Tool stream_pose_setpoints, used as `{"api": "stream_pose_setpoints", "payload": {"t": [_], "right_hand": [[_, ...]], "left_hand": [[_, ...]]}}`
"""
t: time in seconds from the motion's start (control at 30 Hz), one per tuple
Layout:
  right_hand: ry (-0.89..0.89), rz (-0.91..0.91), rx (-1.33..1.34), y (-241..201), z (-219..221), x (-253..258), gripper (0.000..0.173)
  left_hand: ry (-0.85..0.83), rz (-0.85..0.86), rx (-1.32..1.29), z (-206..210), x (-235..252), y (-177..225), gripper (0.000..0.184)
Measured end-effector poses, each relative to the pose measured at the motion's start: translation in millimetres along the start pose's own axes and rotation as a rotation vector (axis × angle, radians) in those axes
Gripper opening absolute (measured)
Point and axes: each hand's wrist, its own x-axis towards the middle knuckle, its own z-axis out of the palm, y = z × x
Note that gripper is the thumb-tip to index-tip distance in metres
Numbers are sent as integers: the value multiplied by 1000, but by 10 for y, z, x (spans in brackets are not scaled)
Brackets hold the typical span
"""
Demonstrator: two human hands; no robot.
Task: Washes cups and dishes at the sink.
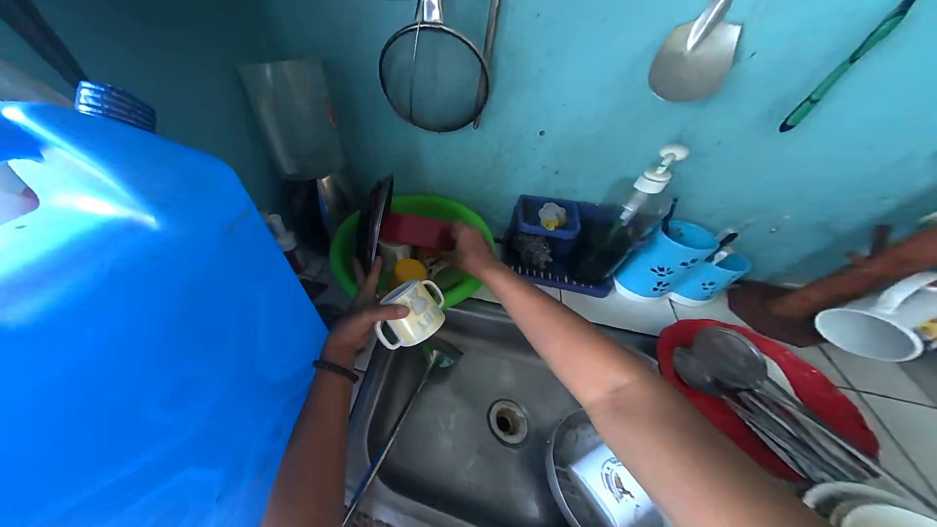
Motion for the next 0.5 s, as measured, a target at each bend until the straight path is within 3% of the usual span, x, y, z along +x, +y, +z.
{"api": "stream_pose_setpoints", "payload": {"t": [0.03, 0.2, 0.33, 0.4, 0.47, 0.5], "right_hand": [[9, 32, 8, -26, -10, -2, 45], [-54, 11, -101, -152, 7, -29, 39], [-102, 74, -151, -270, 23, -74, 44], [-99, 123, -134, -241, 64, -42, 55], [-50, 130, -118, -160, 147, 55, 85], [-26, 125, -108, -149, 170, 93, 92]], "left_hand": [[4, 5, 2, 4, 0, 7, 118], [-56, 84, -38, -89, 43, -126, 121], [31, -8, -83, 54, -33, 85, 101], [40, -45, -42, 70, -28, 92, 128], [14, -27, -21, 33, -9, 39, 135], [15, -14, -24, 31, -10, 16, 134]]}}
